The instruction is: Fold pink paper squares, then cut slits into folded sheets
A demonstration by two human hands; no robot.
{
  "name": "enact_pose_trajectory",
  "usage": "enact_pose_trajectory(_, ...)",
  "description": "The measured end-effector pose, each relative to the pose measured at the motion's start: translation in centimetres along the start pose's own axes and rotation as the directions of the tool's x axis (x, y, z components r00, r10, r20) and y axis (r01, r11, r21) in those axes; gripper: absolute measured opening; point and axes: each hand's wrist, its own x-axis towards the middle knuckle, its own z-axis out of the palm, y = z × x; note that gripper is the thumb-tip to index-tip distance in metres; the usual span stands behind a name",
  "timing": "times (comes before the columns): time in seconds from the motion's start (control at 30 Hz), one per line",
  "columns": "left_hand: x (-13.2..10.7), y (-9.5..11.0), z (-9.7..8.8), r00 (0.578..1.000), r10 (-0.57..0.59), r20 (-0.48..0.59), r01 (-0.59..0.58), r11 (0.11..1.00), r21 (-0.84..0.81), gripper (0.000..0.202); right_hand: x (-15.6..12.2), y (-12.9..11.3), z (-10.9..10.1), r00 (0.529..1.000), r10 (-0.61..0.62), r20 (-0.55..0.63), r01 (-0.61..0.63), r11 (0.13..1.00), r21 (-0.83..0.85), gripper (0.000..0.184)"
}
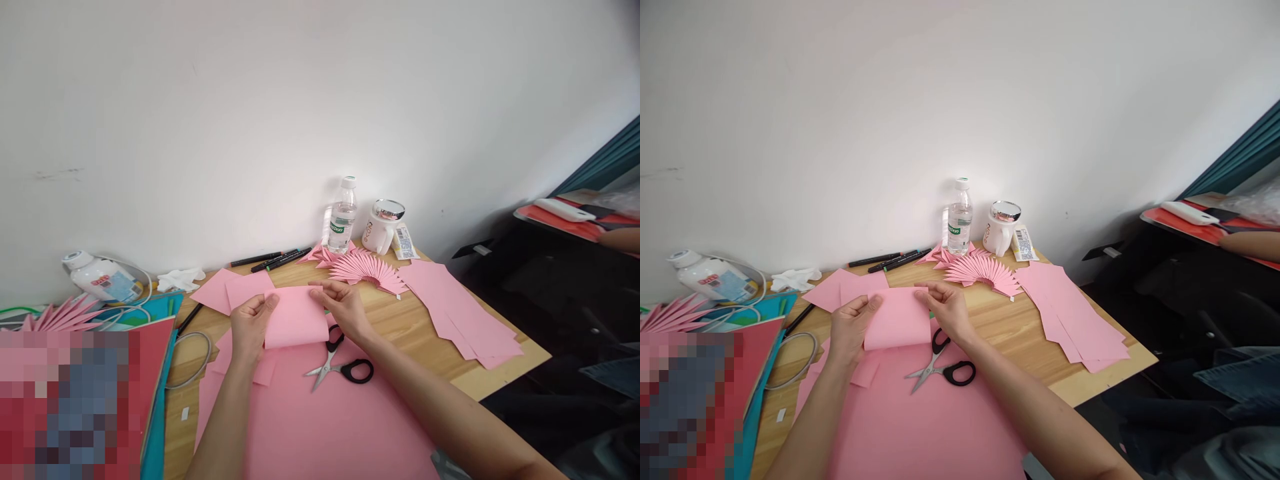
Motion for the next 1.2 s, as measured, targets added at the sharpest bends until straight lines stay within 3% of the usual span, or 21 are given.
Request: enact_pose_trajectory(1.2, 0.11, -0.19, -0.18, 1.0, -0.012, 0.027, 0.011, 1.0, 0.026, 0.036, -0.08, -0.24, 0.04, 0.999, -0.022, -0.029, 0.021, 0.999, -0.027, 0.032)
